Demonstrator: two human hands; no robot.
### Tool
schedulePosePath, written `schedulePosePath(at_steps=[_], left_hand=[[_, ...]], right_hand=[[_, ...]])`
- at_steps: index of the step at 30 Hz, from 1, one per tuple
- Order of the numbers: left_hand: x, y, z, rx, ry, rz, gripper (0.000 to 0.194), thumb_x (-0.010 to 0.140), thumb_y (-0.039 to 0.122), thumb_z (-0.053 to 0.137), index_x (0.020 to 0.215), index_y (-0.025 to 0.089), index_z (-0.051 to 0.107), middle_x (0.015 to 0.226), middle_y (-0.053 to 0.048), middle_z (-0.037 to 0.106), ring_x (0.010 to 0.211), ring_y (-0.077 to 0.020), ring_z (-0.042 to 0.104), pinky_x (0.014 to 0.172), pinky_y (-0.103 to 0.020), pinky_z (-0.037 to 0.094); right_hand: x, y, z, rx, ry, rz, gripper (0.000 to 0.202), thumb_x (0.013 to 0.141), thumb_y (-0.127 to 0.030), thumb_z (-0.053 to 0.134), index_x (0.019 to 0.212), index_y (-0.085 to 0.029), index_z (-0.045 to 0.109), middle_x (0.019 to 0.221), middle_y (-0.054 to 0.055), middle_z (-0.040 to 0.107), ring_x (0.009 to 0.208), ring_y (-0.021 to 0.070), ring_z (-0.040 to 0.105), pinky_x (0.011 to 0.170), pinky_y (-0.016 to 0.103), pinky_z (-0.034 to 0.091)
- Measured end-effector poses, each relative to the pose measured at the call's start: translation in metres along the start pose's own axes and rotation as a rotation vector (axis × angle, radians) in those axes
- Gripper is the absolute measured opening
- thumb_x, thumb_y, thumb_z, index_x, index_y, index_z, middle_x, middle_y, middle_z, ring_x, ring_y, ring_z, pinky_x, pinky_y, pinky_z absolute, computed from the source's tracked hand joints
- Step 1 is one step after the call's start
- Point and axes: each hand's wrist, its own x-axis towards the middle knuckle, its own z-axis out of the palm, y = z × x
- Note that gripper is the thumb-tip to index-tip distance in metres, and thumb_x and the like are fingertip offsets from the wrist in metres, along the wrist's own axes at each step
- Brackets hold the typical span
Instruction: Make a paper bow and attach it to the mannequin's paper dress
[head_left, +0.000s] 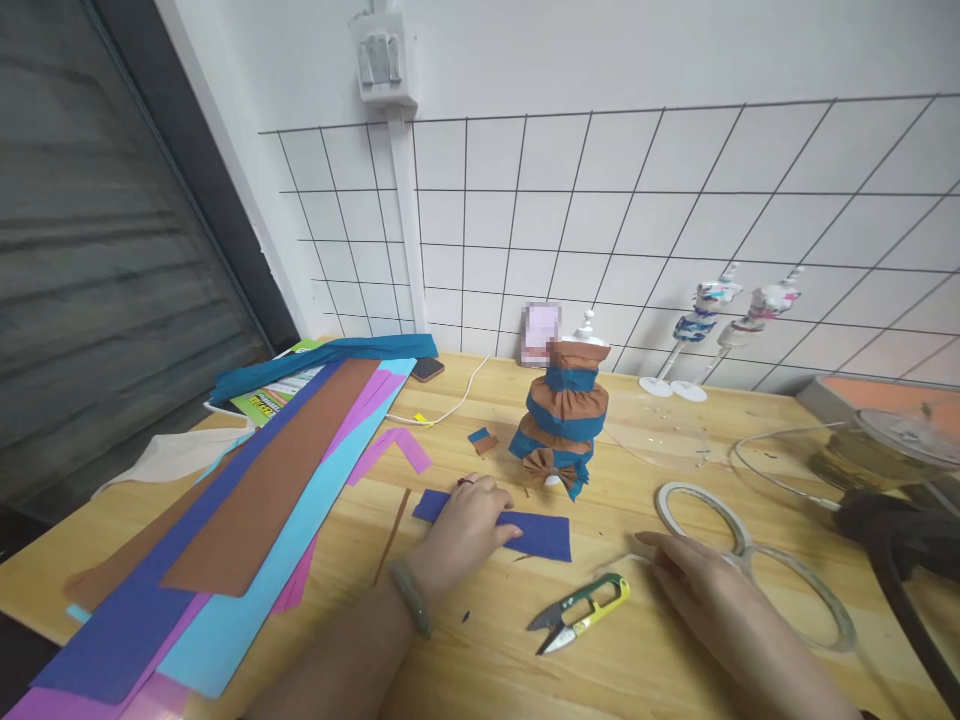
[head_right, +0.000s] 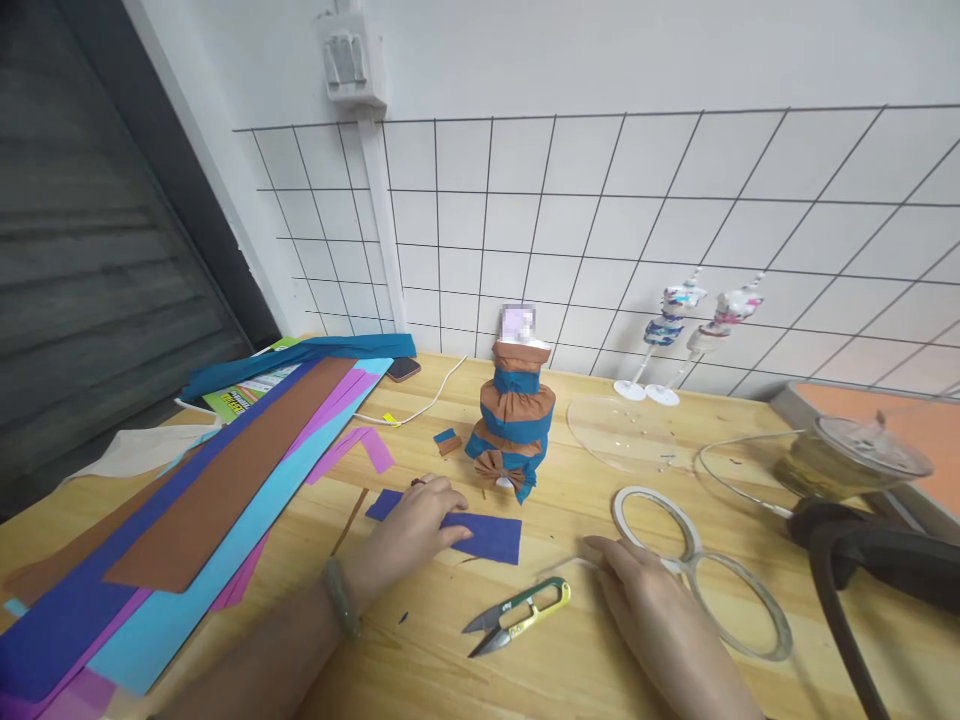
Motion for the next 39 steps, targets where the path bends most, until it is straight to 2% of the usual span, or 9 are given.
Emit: schedulePosePath(at_steps=[6, 11, 14, 16, 20, 25, 30, 33, 39], left_hand=[[-0.002, -0.003, -0.012, -0.041, -0.006, -0.054, 0.007, 0.069, 0.024, 0.066, 0.07, 0.017, 0.063, 0.078, -0.003, 0.06, 0.084, -0.0208, 0.052, 0.074, -0.03, 0.037], [-0.006, -0.003, -0.031, -0.109, 0.005, -0.094, 0.009, 0.075, 0.026, 0.055, 0.071, 0.018, 0.057, 0.072, 0.0, 0.059, 0.071, -0.0161, 0.053, 0.063, -0.026, 0.037], [-0.008, -0.005, -0.041, -0.346, 0.052, -0.182, 0.009, 0.073, 0.027, 0.054, 0.073, 0.018, 0.053, 0.07, 0.002, 0.055, 0.068, -0.0143, 0.053, 0.059, -0.023, 0.037], [-0.009, -0.007, -0.048, -0.54, 0.075, -0.192, 0.01, 0.07, 0.025, 0.057, 0.075, 0.018, 0.051, 0.072, 0.002, 0.053, 0.071, -0.0135, 0.053, 0.061, -0.022, 0.039], [-0.011, -0.01, -0.056, -0.83, -0.052, -0.177, 0.036, 0.067, 0.024, 0.066, 0.099, 0.017, 0.053, 0.075, 0.003, 0.05, 0.068, -0.0114, 0.052, 0.059, -0.021, 0.038], [-0.013, -0.006, -0.052, -0.842, -0.172, -0.123, 0.06, 0.063, 0.023, 0.072, 0.12, 0.02, 0.05, 0.066, 0.006, 0.042, 0.06, -0.0082, 0.044, 0.056, -0.02, 0.034], [-0.014, 0.003, -0.04, -0.922, -0.219, -0.006, 0.054, 0.069, 0.02, 0.067, 0.121, 0.021, 0.052, 0.095, -0.004, 0.063, 0.086, -0.017, 0.057, 0.075, -0.028, 0.044], [-0.014, 0.007, -0.035, -0.953, -0.248, 0.045, 0.043, 0.073, 0.017, 0.061, 0.116, 0.02, 0.058, 0.12, -0.007, 0.058, 0.109, -0.0222, 0.052, 0.09, -0.033, 0.042], [-0.015, 0.01, -0.031, -0.946, -0.262, 0.058, 0.042, 0.073, 0.014, 0.059, 0.115, 0.02, 0.059, 0.124, -0.005, 0.057, 0.113, -0.0233, 0.052, 0.097, -0.037, 0.039]], right_hand=[[0.0, 0.028, -0.007, -0.183, 0.163, 0.3, 0.034, 0.082, -0.041, 0.042, 0.099, -0.017, 0.06, 0.084, 0.012, 0.066, 0.068, 0.027, 0.065, 0.059, 0.039, 0.052], [-0.001, 0.007, -0.007, -0.179, 0.419, 0.0, 0.034, 0.083, -0.031, 0.043, 0.112, -0.016, 0.053, 0.113, 0.018, 0.056, 0.104, 0.0333, 0.054, 0.086, 0.048, 0.044], [-0.004, -0.033, -0.004, 0.05, 0.173, -0.296, 0.025, 0.085, -0.022, 0.045, 0.108, -0.025, 0.055, 0.106, 0.009, 0.062, 0.101, 0.024, 0.057, 0.084, 0.037, 0.048], [-0.005, -0.056, -0.001, 0.135, -0.085, -0.37, 0.028, 0.085, -0.022, 0.048, 0.111, -0.027, 0.055, 0.105, 0.006, 0.063, 0.099, 0.0201, 0.059, 0.085, 0.031, 0.049], [-0.003, -0.075, 0.004, 0.143, -0.256, -0.399, 0.026, 0.084, -0.023, 0.051, 0.109, -0.027, 0.058, 0.103, 0.005, 0.062, 0.097, 0.0204, 0.058, 0.084, 0.032, 0.05], [-0.004, -0.071, 0.008, 0.076, -0.256, -0.369, 0.025, 0.09, -0.016, 0.039, 0.1, -0.024, 0.061, 0.096, 0.006, 0.064, 0.089, 0.0188, 0.06, 0.079, 0.03, 0.051], [-0.006, -0.076, 0.013, -0.038, -0.189, -0.395, 0.021, 0.086, -0.03, 0.049, 0.1, -0.02, 0.061, 0.094, 0.009, 0.063, 0.084, 0.0233, 0.062, 0.075, 0.037, 0.053], [-0.007, -0.078, 0.017, -0.077, -0.157, -0.428, 0.02, 0.087, -0.028, 0.047, 0.097, -0.018, 0.062, 0.089, 0.01, 0.063, 0.081, 0.0236, 0.062, 0.07, 0.037, 0.053], [-0.008, -0.072, 0.022, -0.01, -0.131, -0.407, 0.033, 0.093, -0.023, 0.029, 0.093, -0.018, 0.062, 0.087, 0.01, 0.066, 0.078, 0.0218, 0.063, 0.072, 0.035, 0.051]])
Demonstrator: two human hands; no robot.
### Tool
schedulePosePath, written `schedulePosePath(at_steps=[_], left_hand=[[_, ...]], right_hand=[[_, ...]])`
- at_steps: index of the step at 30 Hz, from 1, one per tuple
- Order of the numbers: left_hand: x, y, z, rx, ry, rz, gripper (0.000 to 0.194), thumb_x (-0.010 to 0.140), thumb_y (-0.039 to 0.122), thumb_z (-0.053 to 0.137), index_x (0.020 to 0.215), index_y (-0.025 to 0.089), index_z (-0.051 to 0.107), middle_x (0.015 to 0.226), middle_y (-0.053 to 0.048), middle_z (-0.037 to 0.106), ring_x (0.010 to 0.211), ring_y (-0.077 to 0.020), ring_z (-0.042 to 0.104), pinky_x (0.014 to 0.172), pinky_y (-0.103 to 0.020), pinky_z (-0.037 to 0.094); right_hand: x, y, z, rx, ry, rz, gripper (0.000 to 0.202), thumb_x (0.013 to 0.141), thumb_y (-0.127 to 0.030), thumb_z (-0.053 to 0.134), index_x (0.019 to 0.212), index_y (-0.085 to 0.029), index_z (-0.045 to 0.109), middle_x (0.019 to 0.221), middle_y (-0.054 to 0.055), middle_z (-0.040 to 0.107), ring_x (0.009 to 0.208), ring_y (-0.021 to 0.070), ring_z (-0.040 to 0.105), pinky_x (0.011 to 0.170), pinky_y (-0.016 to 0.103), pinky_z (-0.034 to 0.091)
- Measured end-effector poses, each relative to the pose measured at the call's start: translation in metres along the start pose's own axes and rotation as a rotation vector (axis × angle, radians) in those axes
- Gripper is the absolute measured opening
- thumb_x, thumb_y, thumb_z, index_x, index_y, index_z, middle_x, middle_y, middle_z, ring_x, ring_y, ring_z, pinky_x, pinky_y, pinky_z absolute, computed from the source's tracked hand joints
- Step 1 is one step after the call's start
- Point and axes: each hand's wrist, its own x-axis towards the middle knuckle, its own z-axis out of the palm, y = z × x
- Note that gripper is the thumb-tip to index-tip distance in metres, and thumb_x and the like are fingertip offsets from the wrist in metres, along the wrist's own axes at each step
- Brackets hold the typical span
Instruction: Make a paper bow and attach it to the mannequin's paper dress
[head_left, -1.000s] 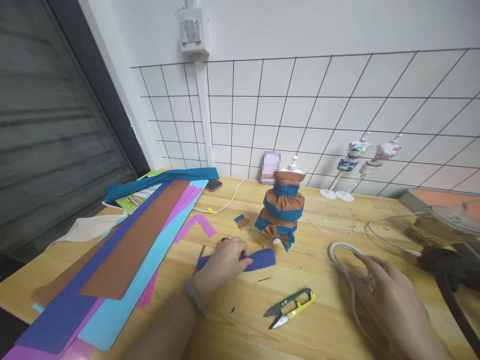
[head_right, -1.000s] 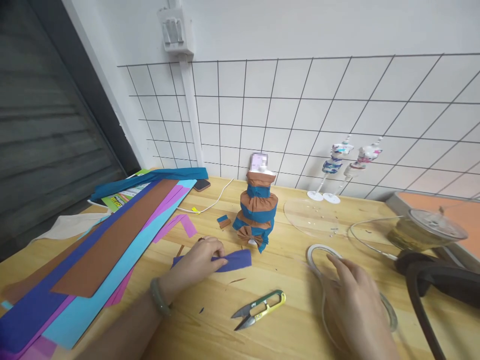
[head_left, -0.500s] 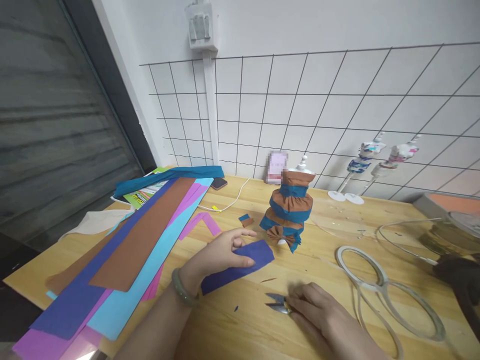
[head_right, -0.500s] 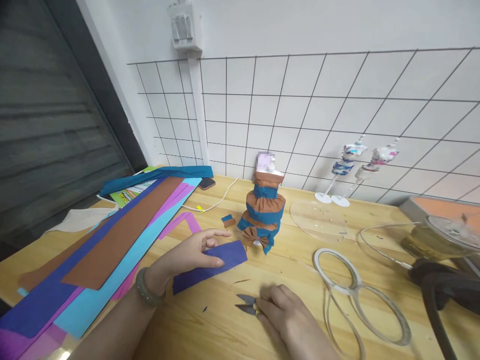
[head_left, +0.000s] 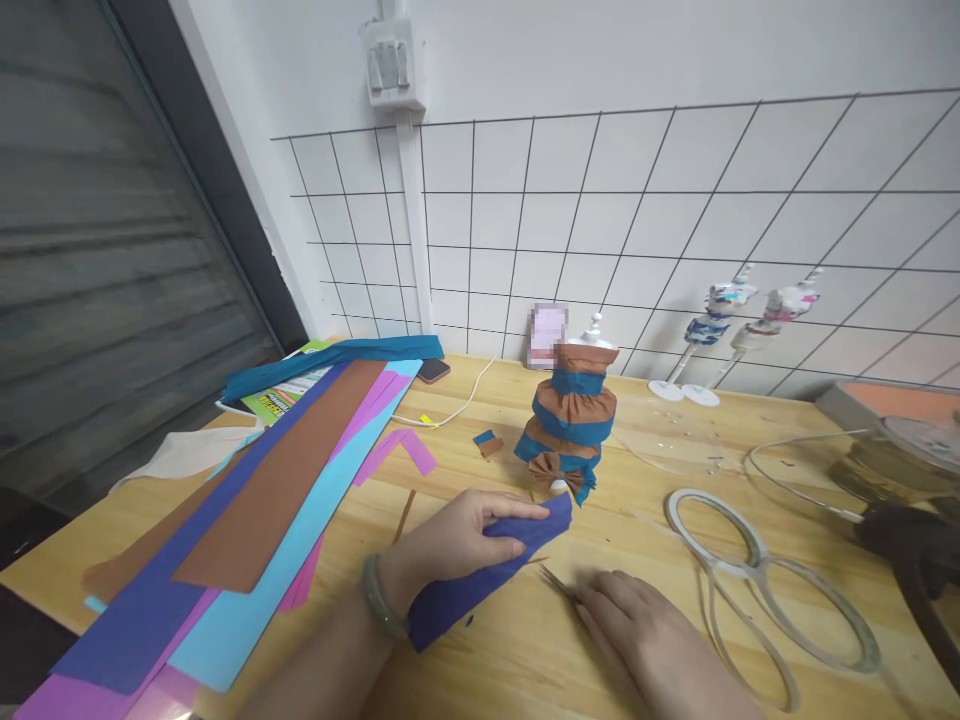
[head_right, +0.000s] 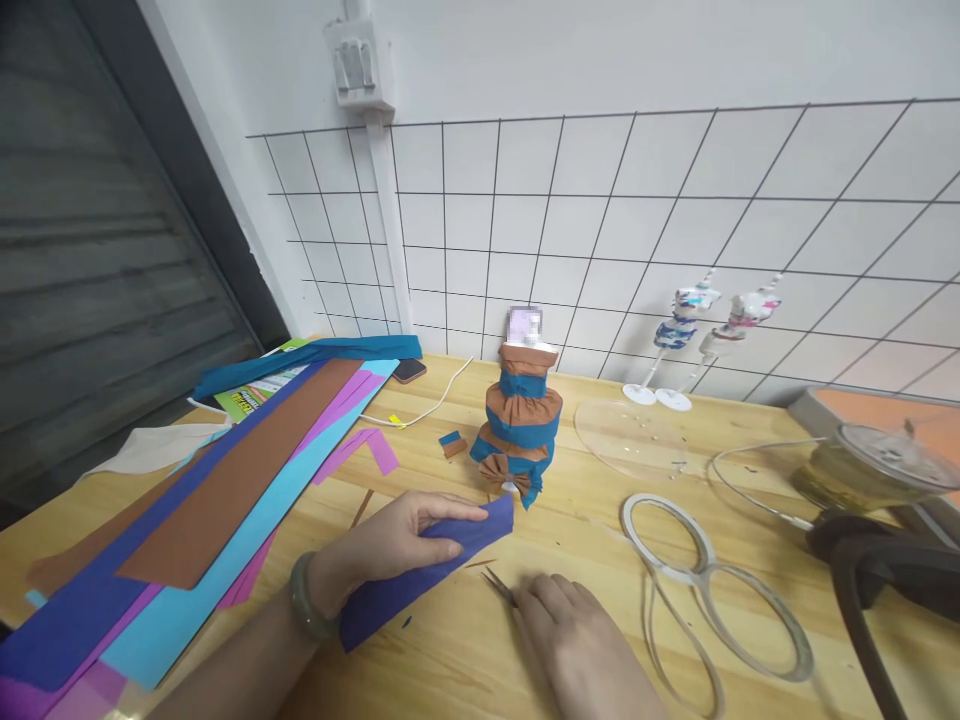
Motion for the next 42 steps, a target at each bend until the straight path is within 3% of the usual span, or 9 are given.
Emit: schedulePosePath(at_steps=[5, 11, 14, 16, 19, 21, 27, 42], left_hand=[[-0.002, 0.002, 0.001, -0.133, -0.006, 0.014, 0.047, 0.071, 0.016, 0.066, 0.116, 0.02, 0.058, 0.129, -0.007, 0.052, 0.121, -0.0256, 0.044, 0.102, -0.038, 0.034], [-0.004, 0.006, 0.005, -0.351, -0.017, -0.019, 0.05, 0.065, 0.018, 0.073, 0.114, 0.02, 0.061, 0.127, -0.009, 0.053, 0.121, -0.0295, 0.044, 0.102, -0.042, 0.032], [-0.004, 0.005, 0.007, -0.403, -0.038, -0.053, 0.051, 0.064, 0.019, 0.075, 0.113, 0.02, 0.061, 0.125, -0.01, 0.054, 0.12, -0.0303, 0.045, 0.102, -0.043, 0.032], [-0.003, 0.004, 0.009, -0.415, -0.058, -0.069, 0.05, 0.064, 0.019, 0.074, 0.113, 0.02, 0.061, 0.125, -0.01, 0.055, 0.119, -0.0302, 0.046, 0.101, -0.044, 0.032], [-0.002, 0.0, 0.011, -0.424, -0.098, -0.084, 0.053, 0.064, 0.02, 0.074, 0.115, 0.019, 0.06, 0.126, -0.011, 0.054, 0.119, -0.0304, 0.046, 0.101, -0.044, 0.031], [0.0, -0.003, 0.012, -0.42, -0.123, -0.084, 0.055, 0.064, 0.021, 0.074, 0.117, 0.019, 0.058, 0.127, -0.011, 0.053, 0.12, -0.0304, 0.044, 0.102, -0.044, 0.03], [0.001, -0.008, 0.015, -0.384, -0.143, -0.075, 0.055, 0.066, 0.02, 0.073, 0.118, 0.019, 0.057, 0.129, -0.011, 0.051, 0.121, -0.0299, 0.043, 0.102, -0.043, 0.03], [0.002, -0.003, 0.014, -0.389, -0.098, -0.08, 0.052, 0.064, 0.02, 0.074, 0.114, 0.02, 0.06, 0.127, -0.01, 0.053, 0.121, -0.0294, 0.044, 0.102, -0.043, 0.031]], right_hand=[[-0.001, 0.01, -0.004, 0.311, -0.052, 0.389, 0.032, 0.093, -0.035, 0.029, 0.078, -0.024, 0.055, 0.075, 0.004, 0.066, 0.071, 0.0183, 0.063, 0.066, 0.027, 0.048], [0.0, 0.012, -0.02, 0.702, 0.175, 0.62, 0.033, 0.084, -0.052, 0.038, 0.075, -0.024, 0.054, 0.067, 0.002, 0.06, 0.072, 0.0203, 0.059, 0.06, 0.024, 0.047], [0.001, 0.006, -0.025, 0.864, 0.226, 0.728, 0.037, 0.082, -0.056, 0.04, 0.079, -0.023, 0.057, 0.055, -0.001, 0.049, 0.055, 0.0173, 0.052, 0.048, 0.024, 0.042], [0.001, 0.003, -0.025, 0.988, 0.21, 0.726, 0.04, 0.083, -0.057, 0.036, 0.081, -0.022, 0.056, 0.053, -0.004, 0.042, 0.045, 0.0131, 0.041, 0.042, 0.023, 0.036], [0.0, 0.0, -0.022, 1.09, 0.178, 0.658, 0.042, 0.086, -0.055, 0.031, 0.067, -0.022, 0.049, 0.053, -0.005, 0.036, 0.043, 0.0104, 0.03, 0.041, 0.023, 0.031], [-0.001, -0.001, -0.021, 1.086, 0.151, 0.617, 0.043, 0.087, -0.053, 0.03, 0.061, -0.022, 0.043, 0.054, -0.005, 0.035, 0.047, 0.0107, 0.03, 0.045, 0.023, 0.032], [-0.002, -0.002, -0.022, 1.057, 0.084, 0.591, 0.039, 0.089, -0.051, 0.028, 0.066, -0.022, 0.042, 0.059, -0.005, 0.033, 0.051, 0.0117, 0.028, 0.05, 0.024, 0.032], [0.001, -0.001, -0.018, 1.084, 0.112, 0.564, 0.041, 0.091, -0.049, 0.027, 0.062, -0.022, 0.038, 0.055, -0.006, 0.032, 0.049, 0.0108, 0.028, 0.05, 0.024, 0.03]])
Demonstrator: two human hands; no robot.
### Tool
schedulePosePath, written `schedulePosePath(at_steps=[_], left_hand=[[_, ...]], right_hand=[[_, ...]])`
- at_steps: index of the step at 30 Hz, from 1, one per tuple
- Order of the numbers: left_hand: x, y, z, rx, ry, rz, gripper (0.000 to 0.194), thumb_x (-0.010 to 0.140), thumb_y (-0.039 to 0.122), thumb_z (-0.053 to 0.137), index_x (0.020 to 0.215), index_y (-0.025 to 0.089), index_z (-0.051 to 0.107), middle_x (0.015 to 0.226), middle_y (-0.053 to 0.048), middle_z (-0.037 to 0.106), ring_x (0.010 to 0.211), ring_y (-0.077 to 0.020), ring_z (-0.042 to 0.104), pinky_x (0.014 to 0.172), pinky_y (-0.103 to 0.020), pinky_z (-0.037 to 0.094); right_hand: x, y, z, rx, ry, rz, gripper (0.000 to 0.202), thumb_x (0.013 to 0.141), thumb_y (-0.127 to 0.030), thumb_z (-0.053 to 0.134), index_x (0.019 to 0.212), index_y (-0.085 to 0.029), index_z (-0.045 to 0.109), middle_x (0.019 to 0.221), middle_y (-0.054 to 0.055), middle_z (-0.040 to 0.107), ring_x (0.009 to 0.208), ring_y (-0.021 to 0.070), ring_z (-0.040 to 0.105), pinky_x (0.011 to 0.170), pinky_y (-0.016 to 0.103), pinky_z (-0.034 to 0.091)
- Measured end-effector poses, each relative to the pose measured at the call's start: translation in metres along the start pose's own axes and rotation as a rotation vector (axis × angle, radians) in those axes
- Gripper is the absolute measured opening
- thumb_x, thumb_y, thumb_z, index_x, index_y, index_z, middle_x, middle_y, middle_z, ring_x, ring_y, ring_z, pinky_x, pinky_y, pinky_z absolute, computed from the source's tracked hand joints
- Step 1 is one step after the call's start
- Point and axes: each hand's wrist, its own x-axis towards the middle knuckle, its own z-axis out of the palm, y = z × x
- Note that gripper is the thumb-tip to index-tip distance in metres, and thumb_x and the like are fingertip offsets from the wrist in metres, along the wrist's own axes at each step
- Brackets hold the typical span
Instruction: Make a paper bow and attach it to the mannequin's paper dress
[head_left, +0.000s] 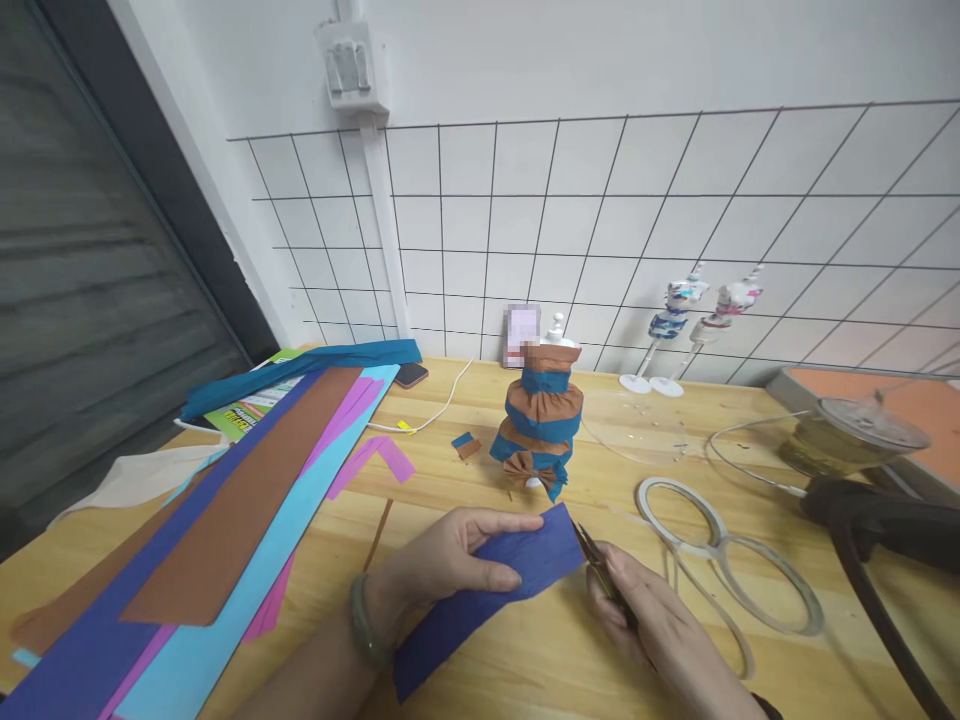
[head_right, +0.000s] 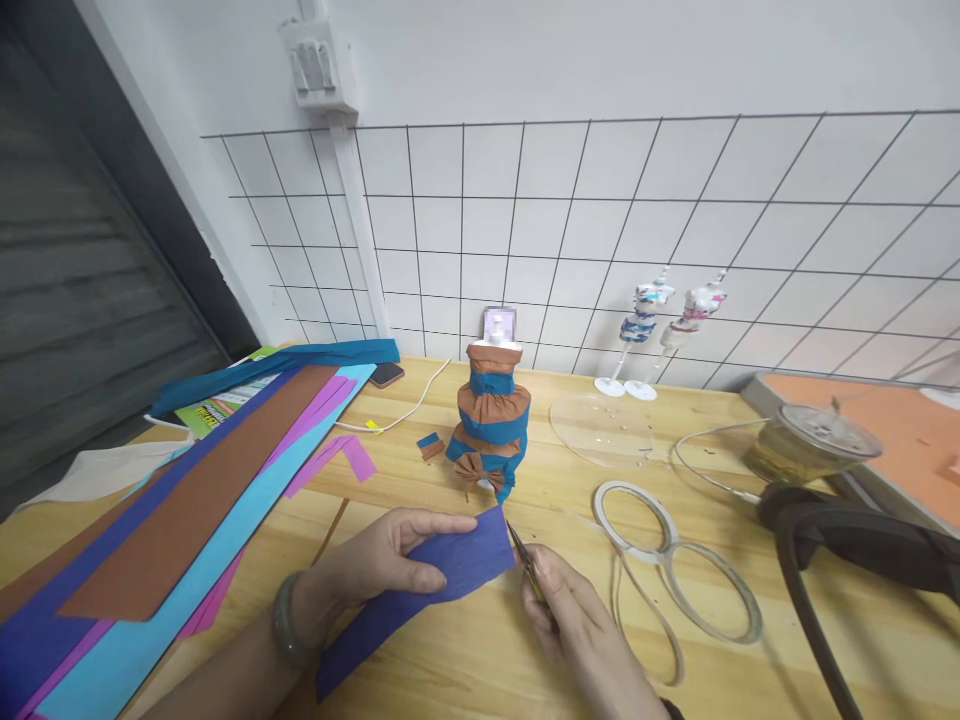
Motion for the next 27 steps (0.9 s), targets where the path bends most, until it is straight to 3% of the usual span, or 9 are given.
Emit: schedulePosePath(at_steps=[27], left_hand=[[0.006, -0.014, 0.002, 0.056, -0.058, 0.032, 0.058, 0.064, 0.024, 0.075, 0.119, 0.018, 0.056, 0.132, -0.011, 0.047, 0.125, -0.0295, 0.038, 0.106, -0.043, 0.025]], right_hand=[[0.003, 0.002, 0.009, 0.127, 0.076, 0.027, 0.041, 0.087, -0.054, 0.034, 0.061, -0.022, 0.035, 0.055, -0.008, 0.028, 0.048, 0.0093, 0.025, 0.047, 0.023, 0.026]])
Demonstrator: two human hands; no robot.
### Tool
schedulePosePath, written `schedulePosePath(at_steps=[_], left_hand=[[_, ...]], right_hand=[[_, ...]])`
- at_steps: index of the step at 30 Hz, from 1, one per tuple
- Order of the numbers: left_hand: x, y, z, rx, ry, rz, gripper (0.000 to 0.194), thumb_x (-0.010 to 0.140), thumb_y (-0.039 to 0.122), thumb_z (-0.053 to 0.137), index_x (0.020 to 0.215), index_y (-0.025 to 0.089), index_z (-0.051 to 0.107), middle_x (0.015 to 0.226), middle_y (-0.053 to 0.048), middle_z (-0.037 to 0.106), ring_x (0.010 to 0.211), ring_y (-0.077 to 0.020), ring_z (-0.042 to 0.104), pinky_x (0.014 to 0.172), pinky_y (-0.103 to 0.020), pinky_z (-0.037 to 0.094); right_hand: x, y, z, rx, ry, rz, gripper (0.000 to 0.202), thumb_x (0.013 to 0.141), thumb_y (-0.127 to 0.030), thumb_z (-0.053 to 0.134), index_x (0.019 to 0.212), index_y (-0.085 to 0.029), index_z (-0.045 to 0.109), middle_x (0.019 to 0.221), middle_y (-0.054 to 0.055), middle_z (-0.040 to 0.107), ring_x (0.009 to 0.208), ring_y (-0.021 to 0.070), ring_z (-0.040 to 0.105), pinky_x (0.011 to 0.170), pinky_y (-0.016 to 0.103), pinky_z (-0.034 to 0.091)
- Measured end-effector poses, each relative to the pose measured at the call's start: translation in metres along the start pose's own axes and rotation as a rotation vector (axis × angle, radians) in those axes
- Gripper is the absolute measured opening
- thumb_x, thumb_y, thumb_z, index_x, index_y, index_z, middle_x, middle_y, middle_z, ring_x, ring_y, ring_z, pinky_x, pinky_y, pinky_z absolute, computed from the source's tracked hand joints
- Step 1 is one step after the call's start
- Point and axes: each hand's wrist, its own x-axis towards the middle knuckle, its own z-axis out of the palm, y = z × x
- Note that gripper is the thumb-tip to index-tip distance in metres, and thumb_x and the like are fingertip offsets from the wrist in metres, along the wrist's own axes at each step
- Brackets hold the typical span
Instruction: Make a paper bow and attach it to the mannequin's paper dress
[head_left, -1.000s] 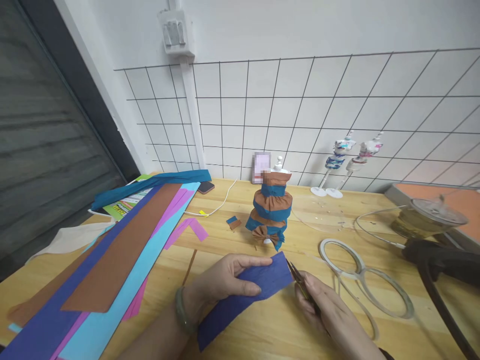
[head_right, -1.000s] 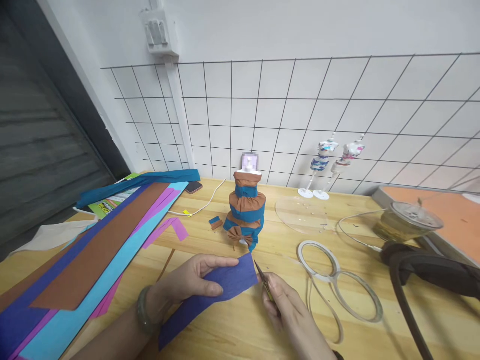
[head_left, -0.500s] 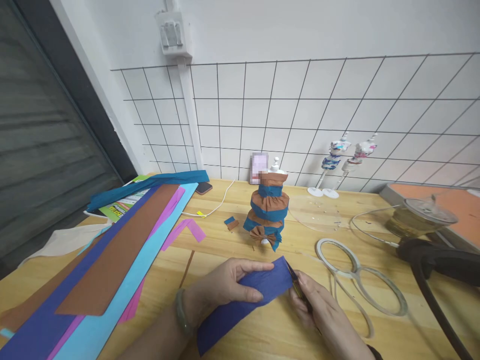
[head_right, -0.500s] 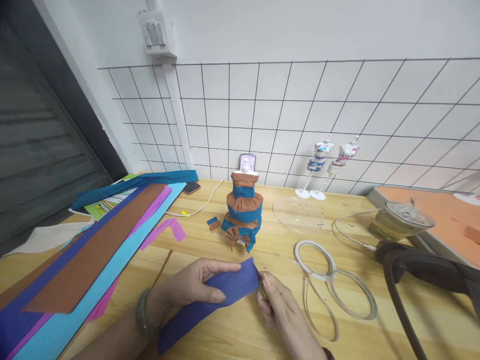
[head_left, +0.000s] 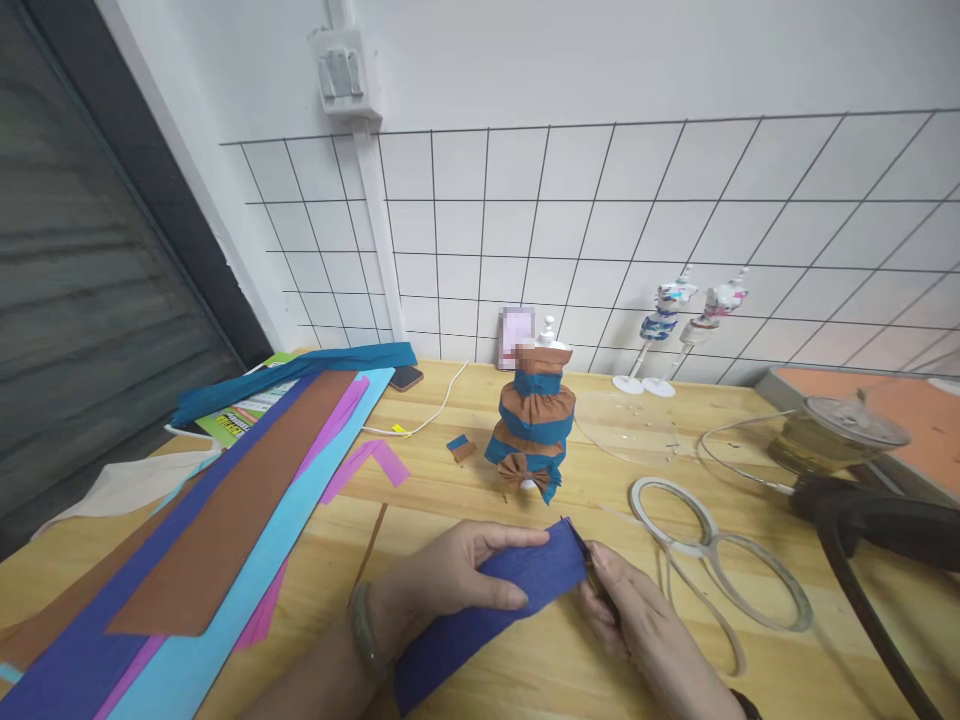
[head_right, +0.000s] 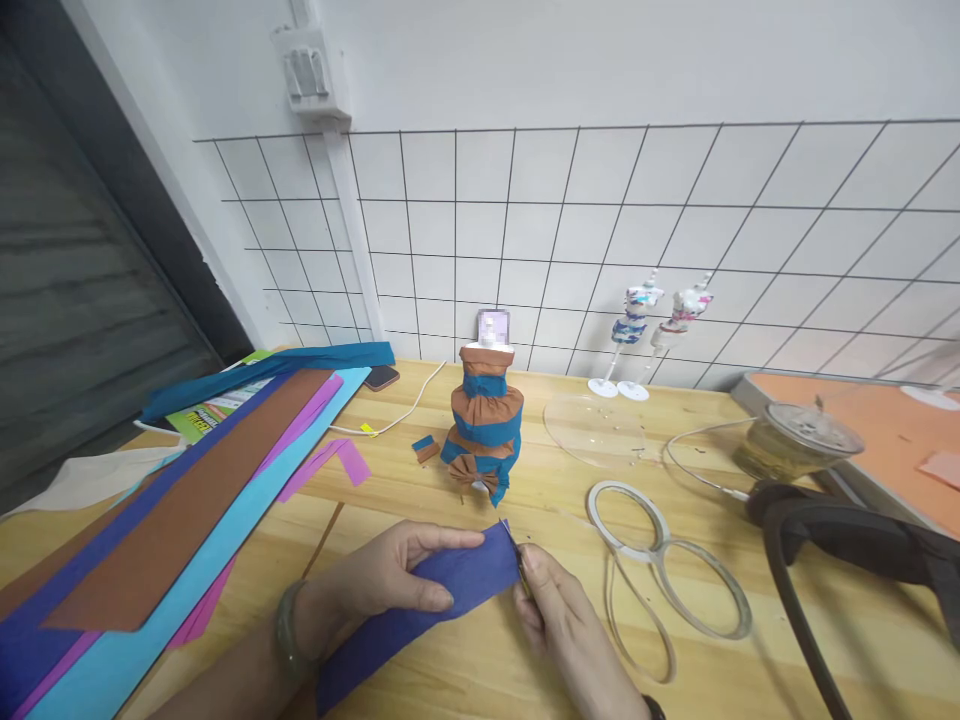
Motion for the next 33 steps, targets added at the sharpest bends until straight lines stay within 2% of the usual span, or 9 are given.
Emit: schedulePosePath(at_steps=[7, 15, 19, 22, 23, 25, 27, 29, 33], left_hand=[[-0.001, 0.0, 0.0, 0.011, -0.019, -0.023, 0.058, 0.066, 0.023, 0.073, 0.121, 0.019, 0.055, 0.133, -0.01, 0.047, 0.125, -0.0292, 0.039, 0.106, -0.043, 0.026], [-0.002, 0.0, -0.001, 0.023, -0.021, -0.058, 0.059, 0.065, 0.024, 0.074, 0.121, 0.019, 0.054, 0.13, -0.009, 0.05, 0.122, -0.03, 0.042, 0.104, -0.044, 0.028], [-0.002, 0.002, -0.002, 0.045, -0.037, -0.051, 0.057, 0.066, 0.022, 0.073, 0.12, 0.021, 0.055, 0.13, -0.008, 0.051, 0.122, -0.0297, 0.043, 0.103, -0.045, 0.028], [-0.003, 0.008, -0.003, 0.047, -0.053, -0.024, 0.056, 0.066, 0.019, 0.072, 0.119, 0.02, 0.056, 0.131, -0.009, 0.049, 0.124, -0.0289, 0.04, 0.105, -0.043, 0.027], [-0.004, 0.01, -0.004, 0.05, -0.05, -0.017, 0.055, 0.066, 0.019, 0.072, 0.119, 0.019, 0.057, 0.13, -0.01, 0.05, 0.124, -0.0287, 0.04, 0.105, -0.042, 0.027], [-0.005, 0.014, -0.007, 0.055, -0.025, -0.008, 0.054, 0.066, 0.018, 0.073, 0.117, 0.019, 0.058, 0.128, -0.011, 0.052, 0.122, -0.0283, 0.042, 0.104, -0.041, 0.029], [-0.008, 0.016, -0.011, 0.047, 0.017, -0.008, 0.053, 0.065, 0.018, 0.073, 0.116, 0.018, 0.058, 0.126, -0.011, 0.055, 0.12, -0.0277, 0.045, 0.101, -0.04, 0.031], [-0.01, 0.018, -0.014, 0.028, 0.058, -0.028, 0.051, 0.063, 0.019, 0.074, 0.113, 0.018, 0.06, 0.12, -0.01, 0.059, 0.113, -0.0263, 0.051, 0.097, -0.038, 0.037], [-0.014, 0.02, -0.023, -0.036, 0.183, -0.067, 0.031, 0.059, 0.018, 0.077, 0.087, 0.014, 0.067, 0.089, -0.006, 0.069, 0.078, -0.0161, 0.063, 0.071, -0.024, 0.047]], right_hand=[[0.002, -0.002, -0.001, -0.036, -0.001, 0.006, 0.043, 0.085, -0.057, 0.035, 0.059, -0.023, 0.034, 0.053, -0.008, 0.028, 0.047, 0.0099, 0.025, 0.047, 0.024, 0.026], [0.004, 0.008, -0.004, 0.007, 0.015, 0.012, 0.04, 0.084, -0.056, 0.039, 0.062, -0.022, 0.037, 0.056, -0.008, 0.026, 0.048, 0.0097, 0.024, 0.045, 0.022, 0.024], [0.004, 0.003, -0.005, -0.035, 0.045, -0.025, 0.04, 0.087, -0.053, 0.036, 0.062, -0.022, 0.04, 0.054, -0.007, 0.029, 0.047, 0.0104, 0.029, 0.046, 0.022, 0.03], [0.006, -0.001, -0.009, -0.183, 0.083, -0.075, 0.034, 0.088, -0.049, 0.036, 0.075, -0.022, 0.053, 0.064, -0.002, 0.05, 0.064, 0.0155, 0.05, 0.063, 0.026, 0.042], [0.007, -0.001, -0.01, -0.264, 0.085, -0.095, 0.032, 0.088, -0.047, 0.037, 0.085, -0.022, 0.056, 0.075, 0.001, 0.057, 0.077, 0.0184, 0.054, 0.073, 0.028, 0.043], [0.008, 0.001, -0.012, -0.456, 0.062, -0.137, 0.032, 0.088, -0.045, 0.039, 0.103, -0.023, 0.057, 0.095, 0.006, 0.061, 0.097, 0.0226, 0.054, 0.088, 0.033, 0.038], [0.009, 0.004, -0.011, -0.648, 0.023, -0.172, 0.034, 0.089, -0.042, 0.037, 0.108, -0.023, 0.057, 0.099, 0.008, 0.061, 0.095, 0.0237, 0.056, 0.087, 0.036, 0.04], [0.009, 0.008, -0.009, -0.815, 0.013, -0.209, 0.034, 0.09, -0.04, 0.034, 0.102, -0.024, 0.061, 0.092, 0.008, 0.061, 0.084, 0.0227, 0.059, 0.076, 0.035, 0.044], [0.018, 0.013, -0.01, -1.085, 0.053, -0.377, 0.035, 0.091, -0.035, 0.033, 0.089, -0.023, 0.065, 0.087, 0.009, 0.062, 0.081, 0.0231, 0.057, 0.072, 0.035, 0.043]])
